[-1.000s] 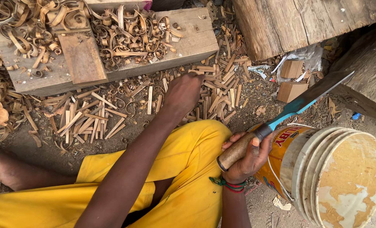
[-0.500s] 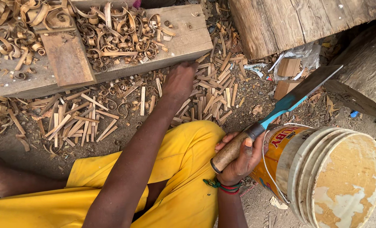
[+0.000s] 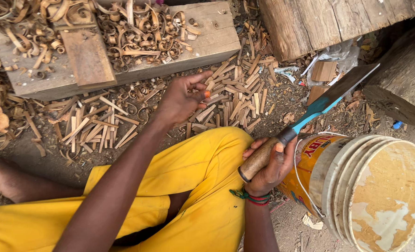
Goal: The person sits on the ground and uses a chisel to carve a small piece of wood held against a larger wooden block. They repeatedly strike the chisel to shape the wood, creating wood shavings that accumulate on the ground.
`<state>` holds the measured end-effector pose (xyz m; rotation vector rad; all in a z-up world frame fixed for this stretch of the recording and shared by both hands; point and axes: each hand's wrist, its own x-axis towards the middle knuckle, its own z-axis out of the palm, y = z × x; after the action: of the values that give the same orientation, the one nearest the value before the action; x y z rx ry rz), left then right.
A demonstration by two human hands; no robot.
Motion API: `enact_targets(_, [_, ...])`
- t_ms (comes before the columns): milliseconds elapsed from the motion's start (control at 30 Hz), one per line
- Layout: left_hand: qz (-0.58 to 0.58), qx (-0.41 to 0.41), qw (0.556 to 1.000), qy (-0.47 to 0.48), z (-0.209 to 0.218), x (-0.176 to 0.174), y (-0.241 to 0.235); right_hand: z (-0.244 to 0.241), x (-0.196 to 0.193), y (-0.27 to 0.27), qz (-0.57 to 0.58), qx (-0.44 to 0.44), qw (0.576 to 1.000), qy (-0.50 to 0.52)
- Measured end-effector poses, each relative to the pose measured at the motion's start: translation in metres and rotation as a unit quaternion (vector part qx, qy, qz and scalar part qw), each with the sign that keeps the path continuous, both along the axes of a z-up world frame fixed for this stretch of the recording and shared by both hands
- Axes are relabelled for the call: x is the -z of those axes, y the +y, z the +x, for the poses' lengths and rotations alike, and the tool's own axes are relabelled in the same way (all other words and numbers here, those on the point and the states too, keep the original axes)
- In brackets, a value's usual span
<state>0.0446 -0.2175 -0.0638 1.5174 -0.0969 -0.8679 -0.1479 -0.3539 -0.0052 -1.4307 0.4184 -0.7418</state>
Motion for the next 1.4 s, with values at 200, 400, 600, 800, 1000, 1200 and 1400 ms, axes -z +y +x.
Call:
enact_targets(200, [-0.079, -0.038, 0.992, 0.089, -0.009, -0.045, 0.063, -0.003, 0.001, 0.001, 0.009, -0.010, 1.000, -0.013])
enact_targets(400, [-0.046, -0.096, 0.994, 0.026, -0.017, -0.064, 0.134, -0.004, 0.001, 0.002, -0.005, -0.008, 1.000, -0.011])
enact_targets(600, [-0.102, -0.220, 0.970, -0.025, -0.016, -0.059, 0.179, -0.004, -0.007, 0.008, -0.043, -0.011, 0.999, 0.006])
enact_targets(800, [-0.017, -0.222, 0.947, -0.229, -0.010, -0.062, 0.188, -0.005, -0.005, 0.007, -0.047, -0.021, 0.999, -0.001])
enact_targets(1000, [0.029, -0.240, 0.927, -0.288, -0.009, -0.062, 0.192, -0.005, -0.002, 0.006, -0.041, -0.032, 0.999, -0.010])
enact_targets(1200, [0.042, -0.242, 0.925, -0.291, -0.009, -0.059, 0.188, -0.005, -0.003, 0.006, -0.038, -0.025, 0.999, 0.001])
enact_targets(1400, [0.048, -0.238, 0.920, -0.308, -0.009, -0.055, 0.189, -0.005, -0.002, 0.006, -0.035, -0.030, 0.999, -0.006])
